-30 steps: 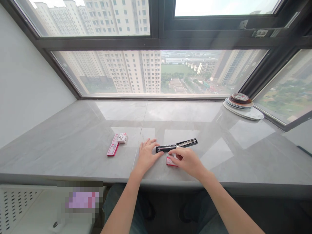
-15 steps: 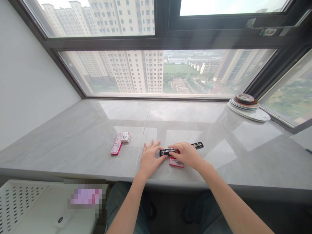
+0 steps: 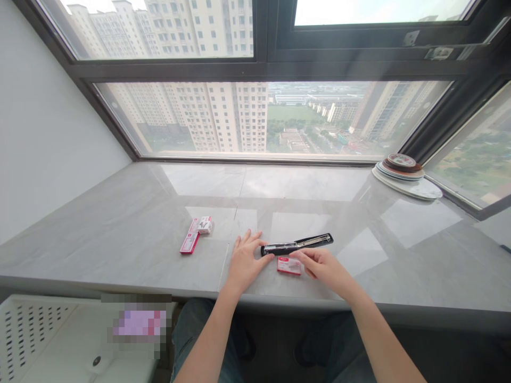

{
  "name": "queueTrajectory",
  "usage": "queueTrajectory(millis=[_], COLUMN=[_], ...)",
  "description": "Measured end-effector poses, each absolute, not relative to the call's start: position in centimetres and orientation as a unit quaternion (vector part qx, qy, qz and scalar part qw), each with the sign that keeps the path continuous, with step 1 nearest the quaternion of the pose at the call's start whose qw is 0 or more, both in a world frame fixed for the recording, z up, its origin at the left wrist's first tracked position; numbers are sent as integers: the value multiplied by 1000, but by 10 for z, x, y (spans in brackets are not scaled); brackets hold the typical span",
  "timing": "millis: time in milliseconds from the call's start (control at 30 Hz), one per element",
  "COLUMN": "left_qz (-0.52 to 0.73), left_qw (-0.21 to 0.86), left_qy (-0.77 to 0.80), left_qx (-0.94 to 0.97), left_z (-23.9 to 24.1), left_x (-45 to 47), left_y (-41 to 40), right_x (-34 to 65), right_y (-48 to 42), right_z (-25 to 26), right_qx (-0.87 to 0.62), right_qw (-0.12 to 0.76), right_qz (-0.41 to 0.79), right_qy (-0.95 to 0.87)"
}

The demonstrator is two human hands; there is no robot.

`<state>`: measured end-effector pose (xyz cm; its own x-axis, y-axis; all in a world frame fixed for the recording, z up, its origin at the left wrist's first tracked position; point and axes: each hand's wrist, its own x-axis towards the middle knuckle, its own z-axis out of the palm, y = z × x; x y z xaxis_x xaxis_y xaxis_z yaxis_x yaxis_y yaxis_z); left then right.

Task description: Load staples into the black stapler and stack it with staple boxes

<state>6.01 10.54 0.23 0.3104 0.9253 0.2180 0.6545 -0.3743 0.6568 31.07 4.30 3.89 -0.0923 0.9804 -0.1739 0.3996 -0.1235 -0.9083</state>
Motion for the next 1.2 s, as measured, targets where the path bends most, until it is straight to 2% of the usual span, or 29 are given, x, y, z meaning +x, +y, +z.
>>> queueTrajectory(millis=[67, 133, 200, 267, 500, 667, 900, 1067, 1200], left_qz=[292, 292, 291, 288, 291, 288, 350, 210, 166], left_qw=[238, 244, 249, 253, 249, 241, 250, 280, 265], left_qy=[510, 510, 510, 512, 508, 505, 462, 257, 265], left_qx=[774, 772, 770, 769, 772, 777, 776, 901, 912], left_z=[2, 2, 3, 3, 4, 3, 31, 52, 53], left_x=[60, 59, 59, 59, 60, 61, 57, 85, 84], left_y=[106, 107, 107, 107, 107, 106, 96, 78, 80], right_x=[335, 353, 360, 357, 311, 287, 299, 322, 331], right_y=[39, 41, 50, 63, 102, 107, 106, 105, 101], right_z=[31, 27, 30, 38, 77, 73, 60, 57, 44], right_qx=[-622, -616, -580, -552, -534, -522, -559, -591, -638], right_qw=[330, 386, 446, 465, 327, 254, 259, 275, 303], right_qz=[507, 523, 515, 489, 339, 280, 239, 242, 282], right_qy=[-498, -446, -447, -489, -702, -764, -750, -719, -650])
